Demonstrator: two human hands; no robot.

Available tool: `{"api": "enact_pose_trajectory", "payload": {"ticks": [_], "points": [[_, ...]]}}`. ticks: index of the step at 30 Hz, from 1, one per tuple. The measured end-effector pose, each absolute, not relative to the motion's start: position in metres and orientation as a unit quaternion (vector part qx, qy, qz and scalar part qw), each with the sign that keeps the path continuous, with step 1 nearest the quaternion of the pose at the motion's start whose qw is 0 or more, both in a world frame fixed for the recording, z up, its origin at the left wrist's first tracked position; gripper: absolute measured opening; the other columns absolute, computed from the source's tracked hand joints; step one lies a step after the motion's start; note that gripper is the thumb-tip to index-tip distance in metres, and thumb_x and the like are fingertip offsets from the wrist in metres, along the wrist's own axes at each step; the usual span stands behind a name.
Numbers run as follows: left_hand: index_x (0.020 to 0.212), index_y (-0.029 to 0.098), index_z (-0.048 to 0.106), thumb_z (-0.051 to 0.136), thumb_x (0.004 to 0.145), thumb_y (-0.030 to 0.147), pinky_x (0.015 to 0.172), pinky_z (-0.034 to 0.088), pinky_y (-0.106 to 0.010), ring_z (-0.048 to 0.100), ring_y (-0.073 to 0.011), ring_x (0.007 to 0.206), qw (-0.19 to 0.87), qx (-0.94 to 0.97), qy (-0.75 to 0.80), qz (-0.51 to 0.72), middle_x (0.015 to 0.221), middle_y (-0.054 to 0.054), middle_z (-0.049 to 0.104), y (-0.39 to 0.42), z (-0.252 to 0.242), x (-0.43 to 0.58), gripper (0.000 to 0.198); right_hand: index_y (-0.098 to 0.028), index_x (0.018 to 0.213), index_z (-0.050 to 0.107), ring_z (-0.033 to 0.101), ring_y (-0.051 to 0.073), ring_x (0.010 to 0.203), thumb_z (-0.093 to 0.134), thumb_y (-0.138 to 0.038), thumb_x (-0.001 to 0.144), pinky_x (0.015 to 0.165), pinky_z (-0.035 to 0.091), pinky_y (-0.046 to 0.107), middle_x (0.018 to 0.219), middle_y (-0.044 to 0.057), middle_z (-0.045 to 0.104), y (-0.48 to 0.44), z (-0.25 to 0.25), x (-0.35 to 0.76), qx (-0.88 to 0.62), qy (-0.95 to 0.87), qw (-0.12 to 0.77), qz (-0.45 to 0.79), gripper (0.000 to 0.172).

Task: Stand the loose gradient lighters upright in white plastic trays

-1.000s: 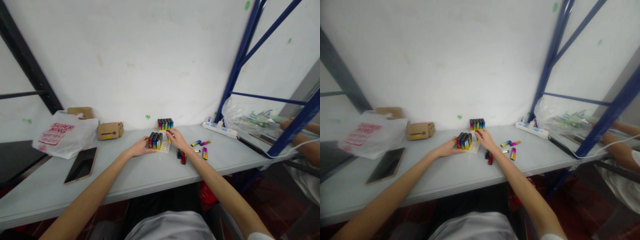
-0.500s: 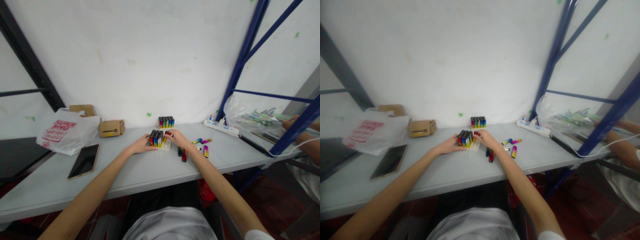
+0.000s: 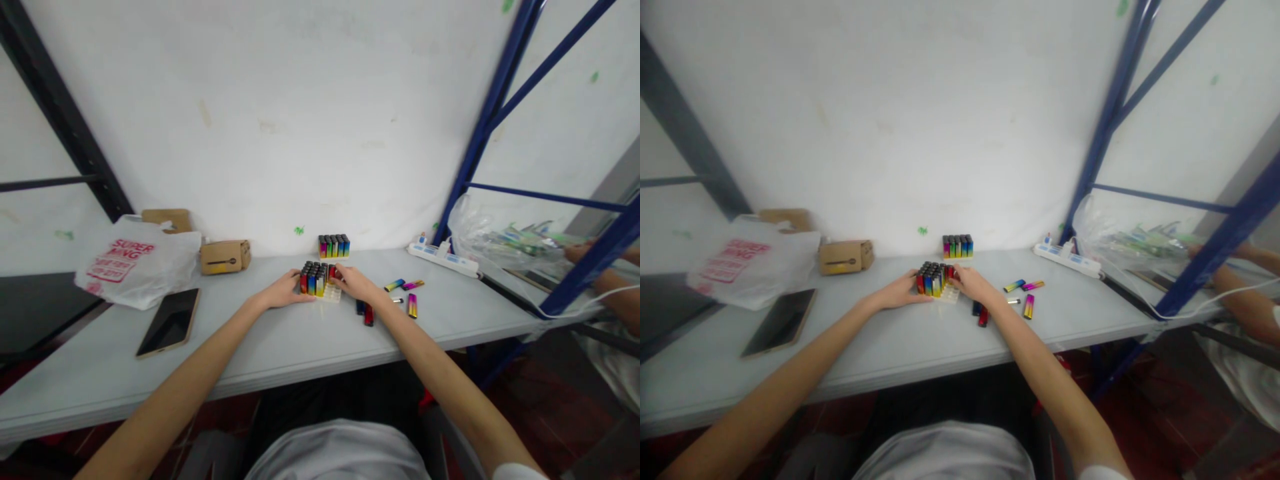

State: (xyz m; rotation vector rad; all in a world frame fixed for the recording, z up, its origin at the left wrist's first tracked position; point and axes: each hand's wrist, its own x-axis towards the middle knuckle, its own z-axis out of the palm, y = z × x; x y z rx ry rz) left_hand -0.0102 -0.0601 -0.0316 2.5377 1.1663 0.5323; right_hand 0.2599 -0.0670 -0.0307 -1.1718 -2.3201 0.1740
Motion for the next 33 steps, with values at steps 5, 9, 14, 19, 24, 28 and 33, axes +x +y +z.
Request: {"api": "enact_pose_trajectory", "payload": {"ticks": [5,9,14,19,24,28,33], "points": [[0.121,0.019,0.067,0.063,0.077,0.077,0.115,0.039,-0.043,0.054,-0.0352,0.126,0.150,0.885,0.401,0.185,0.134,-0.012,0.060,-0.060,-0.031,-0.011,0.073,-0.015,0.099,0.066,0.061,0.017,0.078,0.060,-0.030,0.098,0.075,0.044,0.026,0.091,0.008,0.071,-0.066,-0.030,0.261,-0.415,-0.864,0.273,0.076,0.016],[0.125,0.020,0.065,0.064,0.077,0.077,0.116,0.038,-0.045,0.053,-0.0360,0.128,0.154,0.882,0.402,0.191,0.138,-0.013,0.058,-0.058,-0.032,-0.012,0.075,-0.015,0.099,0.069,0.064,0.018,0.088,0.053,-0.035,0.101,0.084,0.045,0.028,0.098,0.009,0.073,-0.063,-0.021,0.279,-0.415,-0.852,0.312,0.064,0.025],[0.128,0.018,0.063,0.066,0.075,0.077,0.116,0.038,-0.046,0.053,-0.0360,0.129,0.156,0.878,0.410,0.193,0.140,-0.015,0.057,-0.059,-0.032,-0.012,0.079,-0.013,0.099,0.070,0.065,0.022,0.090,0.048,-0.030,0.102,0.084,0.045,0.030,0.098,0.015,0.073,-0.051,-0.019,0.322,-0.582,-0.757,0.297,-0.012,0.029],[0.124,0.019,0.066,0.066,0.074,0.077,0.115,0.040,-0.045,0.055,-0.0357,0.127,0.149,0.880,0.402,0.205,0.138,-0.014,0.060,-0.057,-0.033,-0.011,0.076,-0.011,0.105,0.073,0.067,0.022,0.092,0.056,-0.016,0.093,0.085,0.046,0.030,0.102,0.017,0.073,-0.057,-0.015,0.372,-0.655,-0.718,0.233,-0.027,0.022],[0.125,0.019,0.066,0.065,0.074,0.078,0.116,0.038,-0.047,0.053,-0.0374,0.130,0.149,0.878,0.408,0.200,0.140,-0.015,0.058,-0.056,-0.033,-0.011,0.078,-0.017,0.109,0.076,0.066,0.024,0.106,0.065,-0.010,0.082,0.098,0.046,0.031,0.117,0.012,0.072,-0.080,-0.006,0.410,-0.525,-0.838,0.142,0.050,0.030],[0.123,0.021,0.067,0.066,0.073,0.079,0.115,0.040,-0.047,0.055,-0.0375,0.127,0.152,0.878,0.403,0.209,0.137,-0.013,0.060,-0.057,-0.032,-0.010,0.077,-0.018,0.103,0.078,0.067,0.026,0.107,0.068,-0.010,0.077,0.099,0.047,0.033,0.112,0.012,0.074,-0.086,-0.014,0.420,-0.518,-0.843,0.113,0.087,0.029],[0.122,0.021,0.068,0.065,0.074,0.079,0.116,0.038,-0.047,0.054,-0.0368,0.128,0.153,0.879,0.404,0.203,0.138,-0.013,0.059,-0.055,-0.034,-0.012,0.075,-0.019,0.100,0.073,0.070,0.024,0.094,0.067,-0.023,0.086,0.088,0.049,0.032,0.100,0.010,0.075,-0.083,-0.022,0.402,-0.518,-0.821,0.227,0.075,0.016]]}}
